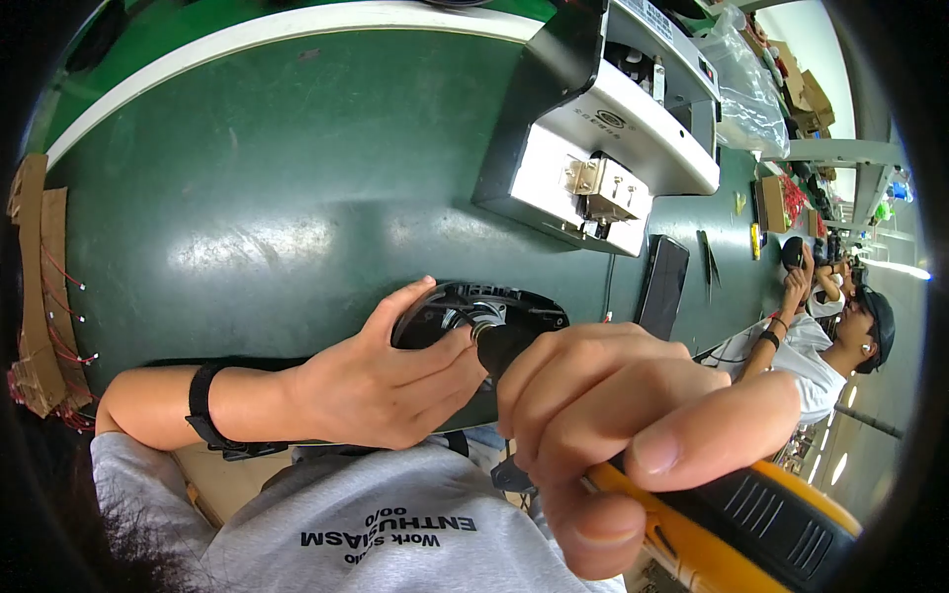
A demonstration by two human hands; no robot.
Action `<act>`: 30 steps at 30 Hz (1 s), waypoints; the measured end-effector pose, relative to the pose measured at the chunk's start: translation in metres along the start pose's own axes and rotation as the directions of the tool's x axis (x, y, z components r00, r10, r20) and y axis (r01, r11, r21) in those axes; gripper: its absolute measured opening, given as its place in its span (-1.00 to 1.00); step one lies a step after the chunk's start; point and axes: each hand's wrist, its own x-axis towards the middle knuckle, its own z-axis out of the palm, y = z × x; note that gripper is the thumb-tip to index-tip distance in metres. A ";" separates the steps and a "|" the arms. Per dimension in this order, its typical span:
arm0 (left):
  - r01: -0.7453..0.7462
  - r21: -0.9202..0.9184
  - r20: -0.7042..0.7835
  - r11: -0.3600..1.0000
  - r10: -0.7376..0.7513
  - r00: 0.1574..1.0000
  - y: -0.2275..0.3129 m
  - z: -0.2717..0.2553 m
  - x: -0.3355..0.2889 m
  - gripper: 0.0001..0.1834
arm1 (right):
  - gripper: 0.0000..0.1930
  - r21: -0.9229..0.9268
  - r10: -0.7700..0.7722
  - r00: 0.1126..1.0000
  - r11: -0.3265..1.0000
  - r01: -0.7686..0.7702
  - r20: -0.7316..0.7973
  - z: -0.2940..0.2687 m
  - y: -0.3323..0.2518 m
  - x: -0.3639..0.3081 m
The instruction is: Assembling components into a plastic housing using an electric screwdriver.
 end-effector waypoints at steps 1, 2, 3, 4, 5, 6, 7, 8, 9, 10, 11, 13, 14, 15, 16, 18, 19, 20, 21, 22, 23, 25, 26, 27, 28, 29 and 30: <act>0.005 -0.008 0.007 1.000 -0.005 1.000 0.000 0.000 0.000 -0.63 | -0.73 0.005 0.004 1.000 1.000 -0.004 0.018 -0.001 0.000 0.001; 0.010 -0.016 0.015 1.000 -0.010 1.000 0.001 0.000 0.000 -0.64 | -0.72 0.010 0.007 0.999 1.000 -0.008 0.036 -0.001 0.001 0.001; 0.013 -0.017 0.015 1.000 -0.012 1.000 0.001 0.000 0.000 -0.64 | -0.72 0.011 0.009 0.999 1.000 -0.010 0.037 0.000 0.002 0.000; 0.019 -0.021 0.016 1.000 -0.019 1.000 0.002 0.000 0.000 -0.65 | -0.72 0.008 0.014 1.000 1.000 -0.014 0.003 0.003 0.003 -0.001; 0.026 -0.025 0.017 0.999 -0.025 1.000 0.002 0.000 -0.001 -0.65 | -0.71 0.004 0.020 0.999 1.000 -0.020 -0.030 0.004 0.004 -0.001; 0.027 -0.027 0.017 0.999 -0.027 0.999 0.002 0.000 -0.001 -0.65 | -0.71 0.004 0.022 0.999 1.000 -0.022 -0.029 0.005 0.005 0.000; 0.029 -0.034 0.019 0.999 -0.028 0.999 0.002 0.000 -0.001 -0.66 | -0.71 0.017 0.030 0.999 0.999 -0.029 -0.027 0.005 0.005 0.000; 0.030 -0.042 0.022 0.999 -0.029 0.999 0.001 0.000 -0.001 -0.67 | -0.71 0.030 0.038 0.999 0.999 -0.037 -0.024 0.005 0.006 0.001; 0.033 -0.043 0.022 0.999 -0.032 0.999 0.001 0.000 -0.001 -0.67 | -0.71 0.032 0.040 0.999 0.999 -0.039 -0.022 0.004 0.007 0.002; 0.036 -0.047 0.027 0.998 -0.035 0.999 0.000 -0.001 0.000 -0.67 | -0.71 0.044 0.039 0.999 0.998 -0.038 -0.012 0.004 0.008 0.003; 0.038 -0.051 0.031 0.998 -0.037 0.999 0.000 -0.002 0.000 -0.68 | -0.71 0.056 0.037 0.999 0.998 -0.037 -0.003 0.003 0.009 0.003; 0.032 -0.056 0.035 0.998 -0.030 0.999 -0.001 -0.003 0.002 -0.68 | -0.71 0.056 0.035 0.999 0.998 -0.035 -0.005 0.003 0.010 0.004; 0.024 -0.060 0.037 0.998 -0.022 0.999 -0.001 -0.004 0.003 -0.67 | -0.72 0.055 0.031 1.000 0.998 -0.030 -0.006 0.004 0.010 0.004; 0.023 -0.056 0.036 0.998 -0.021 0.999 -0.001 -0.005 0.003 -0.67 | -0.72 0.056 0.027 1.000 0.998 -0.027 -0.005 0.005 0.010 0.003; 0.036 -0.062 0.042 0.997 -0.034 0.999 -0.002 -0.005 0.003 -0.66 | -0.72 0.058 0.037 0.999 0.998 -0.036 -0.016 0.006 0.010 0.003; 0.029 -0.067 0.039 0.997 -0.027 0.999 -0.002 -0.004 0.004 -0.65 | -0.74 0.069 0.018 0.999 0.998 -0.016 -0.037 0.006 0.014 0.002; 0.019 -0.065 0.036 0.998 -0.017 0.999 -0.003 -0.003 0.004 -0.64 | -0.73 0.058 0.054 0.997 0.997 -0.051 -0.046 0.004 0.010 0.002; 0.008 -0.062 0.032 0.998 -0.007 0.999 -0.004 -0.003 0.004 -0.62 | -0.73 0.048 0.089 0.994 0.995 -0.086 -0.057 0.002 0.005 0.003; -0.007 -0.053 0.022 0.999 0.008 1.000 -0.002 -0.001 0.003 -0.62 | -0.68 0.073 0.003 0.999 0.997 0.000 -0.037 -0.005 0.009 0.003; 0.025 -0.025 0.007 0.999 -0.025 1.000 0.001 0.000 0.000 -0.69 | -0.61 0.066 -0.031 0.998 0.997 0.034 -0.053 -0.013 0.001 0.005; 0.060 0.003 -0.009 0.998 -0.060 0.998 0.002 0.001 -0.001 -0.76 | -0.59 0.080 -0.085 0.990 0.992 0.094 -0.112 -0.018 -0.007 0.008; 0.044 -0.005 -0.017 0.999 -0.044 0.999 0.001 0.002 -0.002 -0.75 | -0.50 0.090 -0.172 0.969 0.978 0.190 -0.175 -0.038 -0.024 0.011; 0.037 -0.018 -0.014 0.999 -0.038 0.999 0.001 0.003 0.000 -0.74 | -0.55 0.044 -0.217 0.948 0.971 0.233 -0.234 -0.047 -0.029 0.015; 0.031 -0.020 -0.039 0.999 -0.032 0.999 0.000 0.003 0.002 -0.76 | -0.58 -0.020 -0.238 0.944 0.971 0.240 -0.230 -0.058 -0.030 0.020; 0.025 -0.020 -0.042 0.999 -0.026 0.999 -0.001 0.003 0.002 -0.76 | -0.60 -0.077 -0.255 0.941 0.967 0.243 -0.222 -0.066 -0.028 0.025; 0.024 -0.001 -0.043 1.000 -0.024 0.999 -0.003 0.002 0.001 -0.76 | -0.62 -0.080 -0.260 0.931 0.966 0.247 -0.255 -0.069 -0.019 0.030; 0.030 0.023 -0.042 0.999 -0.029 0.999 -0.006 0.002 0.001 -0.76 | -0.65 -0.076 -0.263 0.922 0.965 0.251 -0.284 -0.069 -0.010 0.035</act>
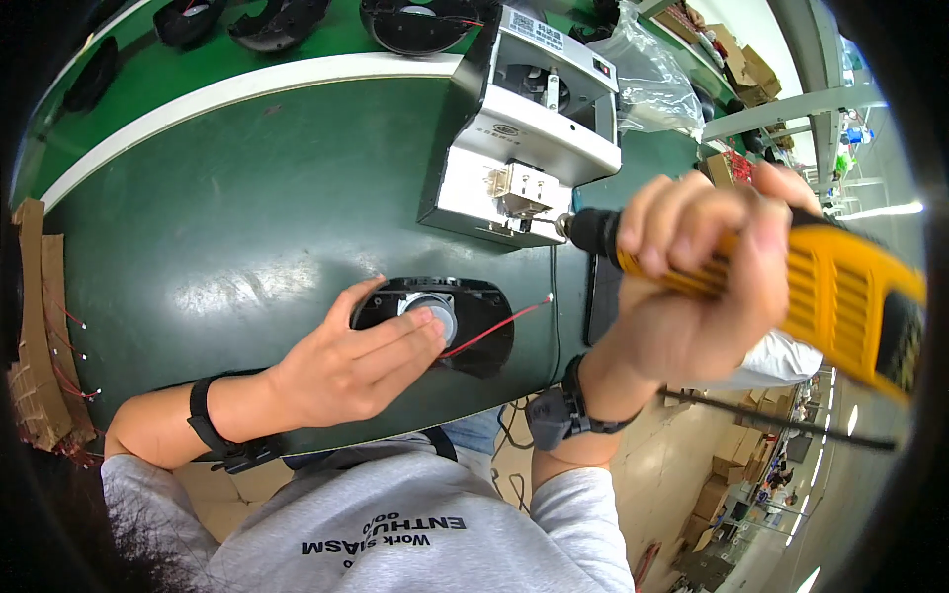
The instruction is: Assembling components into a plastic housing using an electric screwdriver.
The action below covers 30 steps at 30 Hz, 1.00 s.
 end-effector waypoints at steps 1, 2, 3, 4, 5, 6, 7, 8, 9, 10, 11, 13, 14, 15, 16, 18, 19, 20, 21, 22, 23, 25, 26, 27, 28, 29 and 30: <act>-0.004 0.025 -0.057 1.000 0.006 0.998 -0.003 0.004 0.001 -0.72 | -0.69 0.012 0.043 0.999 0.999 -0.043 0.002 -0.001 0.005 0.004; -0.003 0.027 -0.058 1.000 0.005 0.998 -0.005 0.004 0.001 -0.72 | -0.74 0.015 0.072 0.996 0.997 -0.071 -0.057 0.003 0.009 0.005; 0.007 0.004 -0.064 1.000 -0.007 0.998 -0.008 0.004 0.000 -0.73 | -0.77 0.002 0.095 0.993 0.995 -0.095 -0.073 0.003 0.012 0.005; 0.017 -0.019 -0.069 1.000 -0.019 0.997 -0.009 0.004 0.000 -0.73 | -0.80 -0.010 0.118 0.989 0.993 -0.119 -0.090 0.003 0.015 0.004; 0.020 -0.017 -0.070 1.000 -0.021 0.997 -0.009 0.004 0.000 -0.73 | -0.84 -0.009 0.147 0.986 0.989 -0.148 -0.085 0.005 0.016 0.003; 0.019 -0.029 -0.072 0.999 -0.021 0.997 -0.009 0.003 0.000 -0.73 | -0.84 -0.009 0.146 0.986 0.989 -0.148 -0.085 0.004 0.016 0.003; 0.020 -0.041 -0.074 0.999 -0.023 0.997 -0.008 0.003 0.000 -0.73 | -0.86 0.012 0.144 0.987 0.990 -0.143 -0.073 0.004 0.015 0.002; 0.021 -0.041 -0.072 0.999 -0.024 0.997 -0.009 0.003 0.000 -0.73 | -0.87 0.034 0.141 0.988 0.990 -0.139 -0.060 0.003 0.016 0.002; 0.027 -0.052 -0.075 0.998 -0.031 0.997 -0.009 0.003 -0.001 -0.73 | -0.81 0.023 0.146 0.988 0.989 -0.145 -0.047 0.003 0.017 0.002; 0.034 -0.064 -0.078 0.997 -0.039 0.996 -0.010 0.003 -0.001 -0.73 | -0.81 0.024 0.150 0.987 0.989 -0.149 -0.049 0.004 0.016 0.001; 0.037 -0.066 -0.074 0.997 -0.042 0.996 -0.010 0.003 -0.001 -0.73 | -0.77 0.034 0.163 0.987 0.986 -0.163 -0.007 0.007 0.012 0.000; 0.025 -0.069 -0.083 0.997 -0.031 0.996 -0.010 0.004 0.000 -0.74 | -0.66 0.083 0.147 0.983 0.984 -0.156 0.109 0.002 0.002 -0.003; 0.024 -0.078 -0.078 0.997 -0.030 0.996 -0.011 0.004 0.002 -0.74 | -0.66 0.092 0.149 0.981 0.983 -0.160 0.120 0.004 -0.009 -0.007; 0.037 -0.104 -0.064 0.994 -0.044 0.997 -0.011 0.003 0.004 -0.75 | -0.67 0.123 0.158 0.979 0.977 -0.174 0.129 0.006 -0.020 -0.010; 0.062 -0.122 -0.041 0.991 -0.068 0.997 -0.009 0.001 0.003 -0.76 | -0.68 0.168 0.170 0.976 0.967 -0.192 0.140 0.009 -0.028 -0.015; 0.072 -0.123 -0.030 0.990 -0.076 0.997 -0.010 0.002 0.000 -0.75 | -0.69 0.163 0.195 0.955 0.958 -0.235 0.225 0.014 -0.040 -0.020; 0.066 -0.125 -0.035 0.990 -0.071 0.997 -0.010 0.003 0.000 -0.74 | -0.69 0.134 0.185 0.958 0.967 -0.217 0.219 0.017 -0.040 -0.026; 0.070 -0.131 -0.027 0.989 -0.074 0.997 -0.009 0.003 -0.001 -0.74 | -0.69 0.114 0.200 0.951 0.966 -0.231 0.237 0.020 -0.040 -0.031; 0.090 -0.158 -0.022 0.983 -0.095 0.995 -0.008 0.003 0.000 -0.74 | -0.69 0.104 0.209 0.945 0.965 -0.241 0.253 0.020 -0.037 -0.035; 0.110 -0.184 -0.017 0.977 -0.115 0.993 -0.008 0.003 0.000 -0.74 | -0.69 0.094 0.217 0.938 0.964 -0.250 0.269 0.021 -0.034 -0.039; 0.113 -0.187 -0.012 0.976 -0.117 0.993 -0.008 0.002 0.001 -0.74 | -0.69 0.074 0.255 0.931 0.956 -0.283 0.261 0.021 -0.034 -0.043; 0.113 -0.195 -0.020 0.974 -0.120 0.993 -0.008 0.002 0.002 -0.75 | -0.70 0.067 0.273 0.930 0.952 -0.297 0.245 0.020 -0.030 -0.051; 0.115 -0.197 -0.017 0.974 -0.121 0.993 -0.008 0.003 0.002 -0.75 | -0.70 0.061 0.287 0.929 0.949 -0.308 0.232 0.020 -0.029 -0.055; 0.119 -0.196 -0.021 0.973 -0.125 0.992 -0.008 0.003 0.001 -0.75 | -0.70 0.067 0.288 0.932 0.949 -0.309 0.218 0.020 -0.027 -0.057; 0.122 -0.194 -0.024 0.973 -0.130 0.991 -0.008 0.004 0.001 -0.75 | -0.70 0.069 0.291 0.932 0.948 -0.312 0.217 0.021 -0.026 -0.060; 0.125 -0.195 -0.021 0.973 -0.132 0.991 -0.008 0.003 0.001 -0.75 | -0.71 0.070 0.289 0.933 0.948 -0.310 0.215 0.021 -0.025 -0.062; 0.127 -0.199 -0.023 0.972 -0.134 0.991 -0.008 0.003 0.002 -0.74 | -0.71 0.068 0.288 0.934 0.949 -0.308 0.212 0.022 -0.024 -0.064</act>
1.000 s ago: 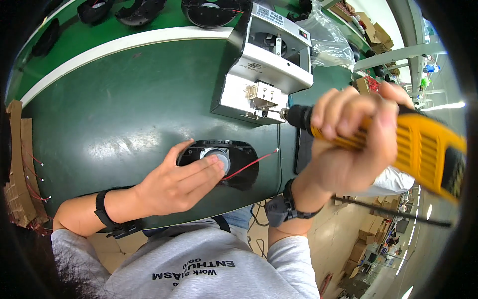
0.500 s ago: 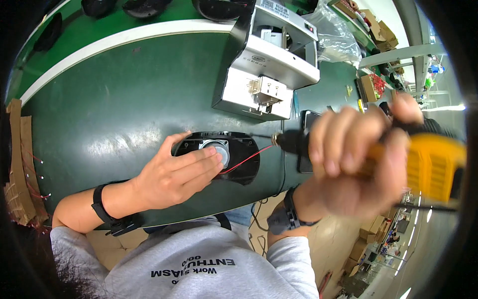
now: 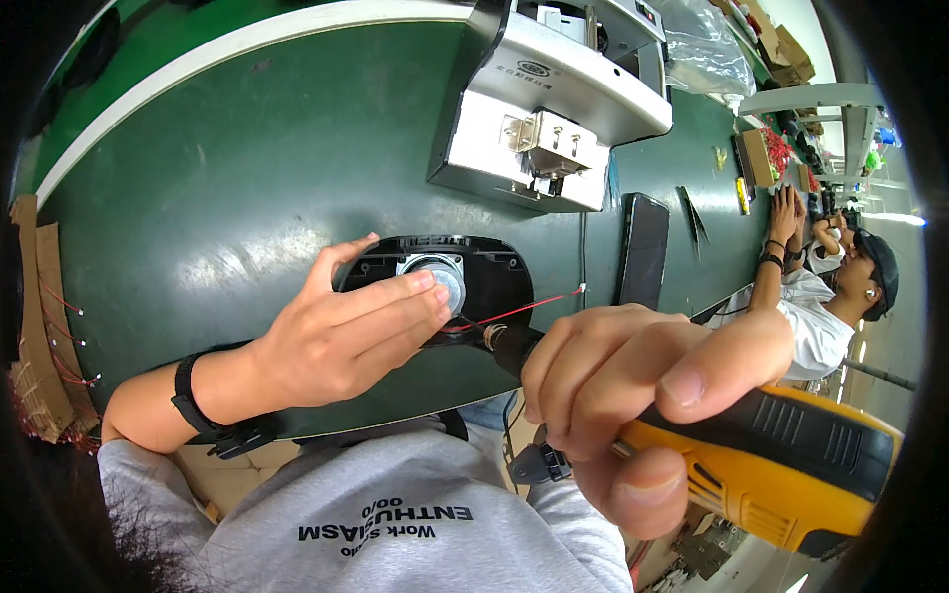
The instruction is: Assembling components into a plastic housing using an electric screwdriver.
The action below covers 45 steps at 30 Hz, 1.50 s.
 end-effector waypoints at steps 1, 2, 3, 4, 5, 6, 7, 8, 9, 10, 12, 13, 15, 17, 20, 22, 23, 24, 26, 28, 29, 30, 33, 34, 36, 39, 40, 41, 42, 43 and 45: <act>0.002 -0.004 -0.002 1.000 -0.002 1.000 0.000 0.000 0.000 -0.73 | -0.71 0.001 0.003 1.000 1.000 -0.003 -0.001 0.001 0.001 -0.001; 0.004 -0.006 0.000 1.000 -0.004 1.000 0.000 0.000 0.000 -0.73 | -0.71 -0.002 0.007 1.000 1.000 -0.007 -0.006 0.001 0.002 -0.002; 0.012 -0.013 -0.002 1.000 -0.012 1.000 0.000 0.000 0.000 -0.72 | -0.71 -0.005 0.011 1.000 1.000 -0.011 -0.010 0.002 0.002 -0.003; 0.019 -0.020 -0.004 1.000 -0.020 1.000 0.000 0.000 0.000 -0.71 | -0.71 -0.005 0.013 1.000 1.000 -0.013 -0.011 0.002 0.003 -0.004; 0.021 -0.021 -0.003 1.000 -0.021 1.000 0.000 0.001 0.000 -0.71 | -0.71 -0.011 0.014 1.000 1.000 -0.014 -0.007 0.001 0.004 -0.004; 0.021 -0.022 -0.008 1.000 -0.021 1.000 0.000 0.001 0.001 -0.71 | -0.72 -0.017 0.015 1.000 1.000 -0.015 -0.004 0.001 0.005 -0.005; 0.021 -0.022 -0.013 1.000 -0.021 1.000 0.000 0.001 0.001 -0.70 | -0.72 -0.016 0.017 1.000 1.000 -0.017 -0.003 0.001 0.005 -0.005; 0.022 -0.022 -0.012 1.000 -0.022 1.000 0.000 0.001 0.001 -0.70 | -0.71 -0.018 0.012 1.000 1.000 -0.012 -0.003 0.001 0.006 -0.006; 0.026 -0.028 -0.012 0.999 -0.026 1.000 0.000 0.001 0.001 -0.70 | -0.71 -0.021 0.008 1.000 1.000 -0.008 -0.002 0.001 0.006 -0.006; 0.030 -0.034 -0.012 0.999 -0.030 0.999 0.000 0.001 0.001 -0.69 | -0.71 -0.020 0.009 1.000 1.000 -0.009 -0.001 0.001 0.005 -0.006; 0.043 -0.045 -0.006 0.998 -0.043 0.999 0.000 -0.001 0.002 -0.69 | -0.71 -0.063 0.013 1.000 0.998 -0.013 0.006 0.002 0.003 -0.007; 0.054 -0.055 0.001 0.997 -0.054 0.999 0.000 -0.001 0.002 -0.68 | -0.71 -0.063 0.014 1.000 0.998 -0.014 0.006 0.002 0.002 -0.008; 0.052 -0.057 -0.008 0.997 -0.052 0.999 0.000 0.000 0.002 -0.67 | -0.70 -0.099 0.023 1.000 0.995 -0.022 0.003 0.003 0.000 -0.009; 0.051 -0.056 -0.017 0.997 -0.052 0.999 0.000 0.001 0.001 -0.66 | -0.70 -0.095 0.010 1.000 0.995 -0.009 0.005 0.004 0.002 -0.009; 0.037 -0.034 -0.013 0.999 -0.037 0.999 0.000 0.000 0.001 -0.65 | -0.70 -0.100 -0.023 1.000 0.995 0.022 -0.005 0.008 0.004 -0.010; 0.041 -0.027 -0.013 0.999 -0.042 0.999 0.000 0.000 0.001 -0.64 | -0.70 -0.108 -0.042 0.999 0.993 0.041 -0.014 0.010 0.005 -0.011; 0.042 -0.027 -0.013 0.999 -0.042 0.999 0.001 0.001 0.001 -0.64 | -0.70 -0.116 -0.057 0.998 0.992 0.056 -0.007 0.010 0.005 -0.011; 0.039 -0.024 -0.016 0.999 -0.039 0.999 0.000 0.001 0.002 -0.64 | -0.70 -0.124 -0.072 0.997 0.990 0.072 0.000 0.011 0.006 -0.012; 0.037 -0.022 -0.018 0.999 -0.037 0.999 0.000 0.001 0.002 -0.65 | -0.70 -0.122 -0.090 0.995 0.989 0.086 -0.032 0.014 0.007 -0.015; 0.026 0.014 -0.009 1.000 -0.026 1.000 0.000 0.001 0.002 -0.65 | -0.69 -0.161 -0.073 0.995 0.985 0.061 -0.071 0.016 0.006 -0.016; 0.029 0.015 -0.008 0.999 -0.029 1.000 0.000 0.001 0.001 -0.65 | -0.69 -0.158 -0.071 0.995 0.986 0.059 -0.071 0.017 0.007 -0.016; 0.027 0.016 -0.016 1.000 -0.027 1.000 0.000 0.001 0.002 -0.65 | -0.69 -0.151 -0.068 0.995 0.987 0.056 -0.077 0.017 0.006 -0.015; 0.024 0.018 -0.016 1.000 -0.024 1.000 0.000 0.001 0.003 -0.66 | -0.70 -0.131 -0.064 0.995 0.990 0.054 -0.080 0.017 0.008 -0.013; 0.020 0.020 -0.011 1.000 -0.020 1.000 -0.001 0.001 0.003 -0.67 | -0.70 -0.120 -0.066 0.995 0.991 0.057 -0.077 0.016 0.009 -0.013; 0.020 0.026 -0.011 0.999 -0.020 1.000 -0.002 0.002 0.003 -0.67 | -0.71 -0.113 -0.065 0.995 0.992 0.057 -0.075 0.016 0.011 -0.011; 0.015 0.035 -0.013 0.999 -0.015 1.000 -0.003 0.002 0.003 -0.67 | -0.72 -0.105 -0.079 0.994 0.992 0.071 -0.078 0.018 0.015 -0.009; 0.010 0.037 -0.015 0.999 -0.009 1.000 -0.004 0.002 0.003 -0.67 | -0.72 -0.107 -0.093 0.992 0.991 0.084 -0.081 0.019 0.016 -0.008; 0.011 0.038 -0.014 0.999 -0.010 1.000 -0.004 0.002 0.003 -0.67 | -0.72 -0.105 -0.093 0.992 0.991 0.084 -0.082 0.017 0.016 -0.007; 0.007 0.033 -0.016 0.999 -0.006 1.000 -0.004 0.001 0.003 -0.67 | -0.72 -0.074 -0.060 0.997 0.996 0.056 -0.045 0.015 0.015 -0.007; 0.001 0.029 -0.019 1.000 -0.001 1.000 -0.004 0.001 0.004 -0.67 | -0.72 -0.044 -0.029 1.000 0.999 0.028 -0.007 0.013 0.014 -0.007; -0.004 0.023 -0.003 1.000 0.004 1.000 -0.005 -0.001 0.006 -0.65 | -0.72 -0.032 -0.040 0.999 0.999 0.040 0.002 0.011 0.016 -0.004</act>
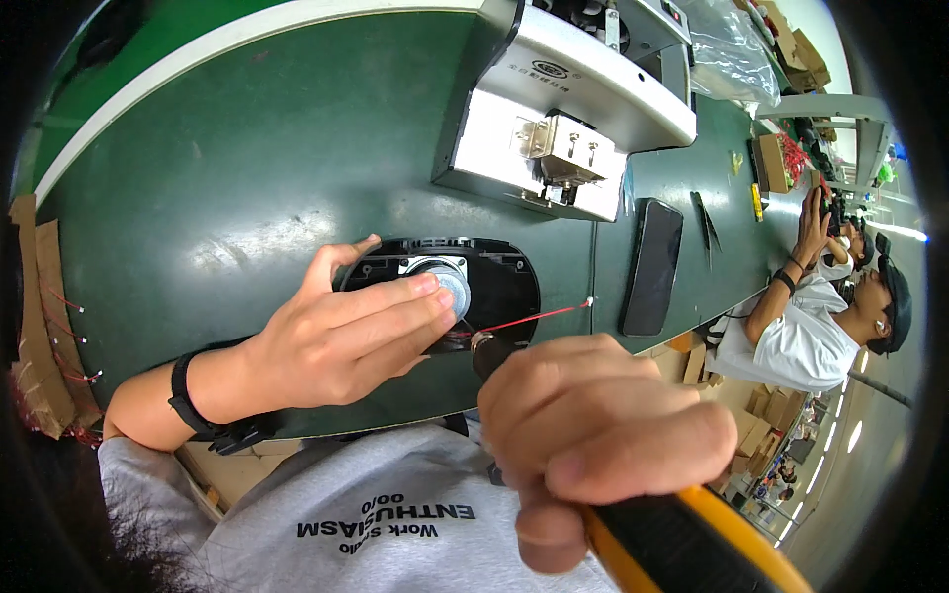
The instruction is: Assembling components into a plastic housing using an electric screwdriver.
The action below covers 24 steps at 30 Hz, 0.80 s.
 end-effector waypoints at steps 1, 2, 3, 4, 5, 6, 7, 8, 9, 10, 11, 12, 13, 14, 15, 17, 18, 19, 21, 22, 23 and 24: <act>-0.004 -0.008 0.015 1.000 0.004 1.000 0.000 -0.001 0.001 -0.64 | -0.72 0.012 -0.010 1.000 1.000 0.010 0.008 0.000 -0.001 0.000; -0.017 0.000 0.013 1.000 0.017 1.000 0.002 -0.001 0.001 -0.64 | -0.72 -0.004 -0.010 1.000 1.000 0.010 -0.019 0.000 -0.003 -0.002; -0.028 0.012 0.016 1.000 0.028 0.999 0.001 0.001 -0.002 -0.61 | -0.72 0.001 -0.031 0.999 1.000 0.031 -0.018 0.001 -0.001 -0.004; -0.042 0.025 0.018 0.999 0.041 0.999 0.001 0.002 -0.004 -0.57 | -0.71 0.002 -0.024 0.999 1.000 0.024 -0.039 0.004 0.000 -0.005; -0.056 0.045 0.017 0.997 0.055 0.998 -0.001 0.001 -0.004 -0.57 | -0.70 0.003 -0.018 0.998 1.000 0.018 -0.060 0.007 0.002 -0.006; -0.054 0.022 0.037 0.998 0.054 0.998 -0.002 -0.002 -0.004 -0.54 | -0.68 0.035 -0.009 0.995 0.999 0.013 -0.104 0.009 0.003 -0.009; -0.052 0.000 0.057 0.999 0.052 0.997 -0.003 -0.004 -0.003 -0.51 | -0.67 0.031 0.027 0.977 0.999 -0.021 -0.210 0.017 0.000 -0.012; -0.063 -0.014 0.058 0.998 0.064 0.996 -0.006 -0.006 -0.003 -0.47 | -0.63 0.113 0.049 0.979 0.993 -0.027 -0.196 0.011 -0.003 -0.016; -0.083 0.004 0.058 0.997 0.082 0.995 -0.008 -0.008 -0.002 -0.47 | -0.58 0.192 0.065 0.982 0.981 -0.030 -0.178 0.007 -0.007 -0.016; -0.075 -0.023 0.076 0.997 0.077 0.994 -0.009 -0.011 -0.001 -0.46 | -0.59 0.175 0.035 0.971 0.985 0.007 -0.237 0.007 -0.012 -0.012; -0.066 -0.049 0.096 0.997 0.070 0.993 -0.011 -0.013 -0.001 -0.45 | -0.55 0.185 0.008 0.975 0.982 0.034 -0.223 0.002 -0.019 -0.008; -0.102 -0.030 0.098 0.994 0.104 0.990 -0.012 -0.014 0.002 -0.43 | -0.51 0.088 -0.078 0.972 0.991 0.099 -0.220 -0.009 -0.028 -0.004; -0.107 -0.008 0.107 0.994 0.108 0.988 -0.014 -0.023 -0.001 -0.43 | -0.45 0.018 -0.153 0.967 0.987 0.160 -0.205 -0.015 -0.031 0.000; -0.096 0.009 0.124 0.995 0.094 0.988 -0.016 -0.033 -0.004 -0.43 | -0.41 -0.010 -0.164 0.952 0.986 0.167 -0.258 -0.016 -0.036 0.004; -0.090 0.016 0.137 0.996 0.087 0.987 -0.018 -0.042 -0.005 -0.43 | -0.38 -0.047 -0.175 0.934 0.984 0.169 -0.312 -0.017 -0.043 0.008; -0.040 0.080 0.090 0.996 0.033 0.995 -0.022 -0.067 -0.003 -0.44 | -0.25 -0.157 -0.181 0.869 0.980 0.121 -0.460 -0.022 -0.051 0.018; 0.007 0.118 0.039 0.993 -0.012 0.999 -0.029 -0.080 -0.007 -0.44 | -0.23 -0.182 -0.169 0.882 0.979 0.097 -0.441 -0.028 -0.050 0.018; 0.051 0.155 -0.018 0.987 -0.049 0.999 -0.039 -0.092 -0.008 -0.44 | -0.22 -0.210 -0.162 0.893 0.975 0.078 -0.420 -0.038 -0.047 0.018; 0.162 0.243 -0.156 0.956 -0.126 0.980 -0.067 -0.110 -0.013 -0.44 | -0.19 -0.104 -0.096 0.927 0.993 0.062 -0.363 -0.060 -0.029 0.009; 0.238 0.288 -0.201 0.927 -0.184 0.962 -0.079 -0.122 -0.015 -0.44 | -0.16 -0.092 -0.092 0.904 0.994 0.059 -0.417 -0.069 -0.016 0.003; 0.291 0.311 -0.268 0.905 -0.210 0.940 -0.090 -0.132 -0.013 -0.43 | -0.14 -0.094 -0.055 0.915 0.995 0.019 -0.400 -0.073 -0.022 -0.007; 0.332 0.329 -0.309 0.884 -0.231 0.923 -0.106 -0.140 -0.012 -0.43 | -0.28 -0.078 -0.104 0.883 0.994 0.077 -0.458 -0.072 -0.016 -0.006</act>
